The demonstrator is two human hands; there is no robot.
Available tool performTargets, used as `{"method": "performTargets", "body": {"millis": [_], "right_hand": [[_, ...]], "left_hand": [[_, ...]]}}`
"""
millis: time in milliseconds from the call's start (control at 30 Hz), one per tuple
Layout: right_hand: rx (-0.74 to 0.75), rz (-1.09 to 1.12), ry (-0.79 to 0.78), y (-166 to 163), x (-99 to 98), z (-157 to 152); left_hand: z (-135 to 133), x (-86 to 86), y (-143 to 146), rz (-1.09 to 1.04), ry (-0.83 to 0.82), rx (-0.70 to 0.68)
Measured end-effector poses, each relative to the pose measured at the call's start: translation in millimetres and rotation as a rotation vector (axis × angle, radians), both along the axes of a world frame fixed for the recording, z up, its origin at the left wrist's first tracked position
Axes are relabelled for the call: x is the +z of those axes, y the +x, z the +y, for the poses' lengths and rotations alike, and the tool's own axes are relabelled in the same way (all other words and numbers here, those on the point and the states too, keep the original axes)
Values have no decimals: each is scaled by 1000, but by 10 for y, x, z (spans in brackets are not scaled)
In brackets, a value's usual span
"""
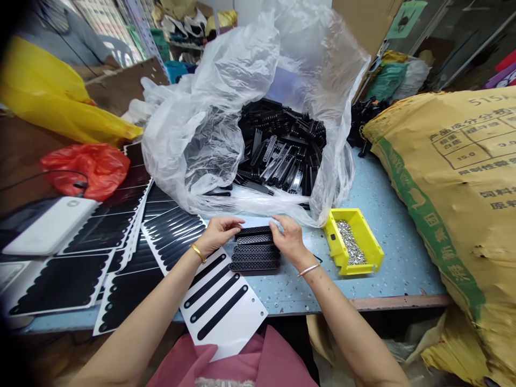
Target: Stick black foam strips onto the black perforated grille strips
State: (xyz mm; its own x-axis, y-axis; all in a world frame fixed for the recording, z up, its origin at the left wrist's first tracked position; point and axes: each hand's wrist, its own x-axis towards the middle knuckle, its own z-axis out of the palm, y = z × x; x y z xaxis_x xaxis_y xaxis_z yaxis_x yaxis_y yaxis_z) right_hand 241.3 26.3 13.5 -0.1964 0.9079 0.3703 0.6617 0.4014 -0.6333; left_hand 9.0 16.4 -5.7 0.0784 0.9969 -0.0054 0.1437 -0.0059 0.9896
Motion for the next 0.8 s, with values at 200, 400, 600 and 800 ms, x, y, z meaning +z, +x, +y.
{"method": "performTargets", "body": {"millis": [200,400,600,800], "right_hand": [[16,139,-227,112,-53,-17],[-184,268,-211,251,-126,-211],[-107,84,-256,294,-117,-322],[-89,34,-244,200,-103,-330]], "left_hand": [[-98,38,42,103,65,-13],[-120,29,118,145,77,-39],[-55,30,152,-15,4,-57],[-31,21,184,-92,-48,-71]]}}
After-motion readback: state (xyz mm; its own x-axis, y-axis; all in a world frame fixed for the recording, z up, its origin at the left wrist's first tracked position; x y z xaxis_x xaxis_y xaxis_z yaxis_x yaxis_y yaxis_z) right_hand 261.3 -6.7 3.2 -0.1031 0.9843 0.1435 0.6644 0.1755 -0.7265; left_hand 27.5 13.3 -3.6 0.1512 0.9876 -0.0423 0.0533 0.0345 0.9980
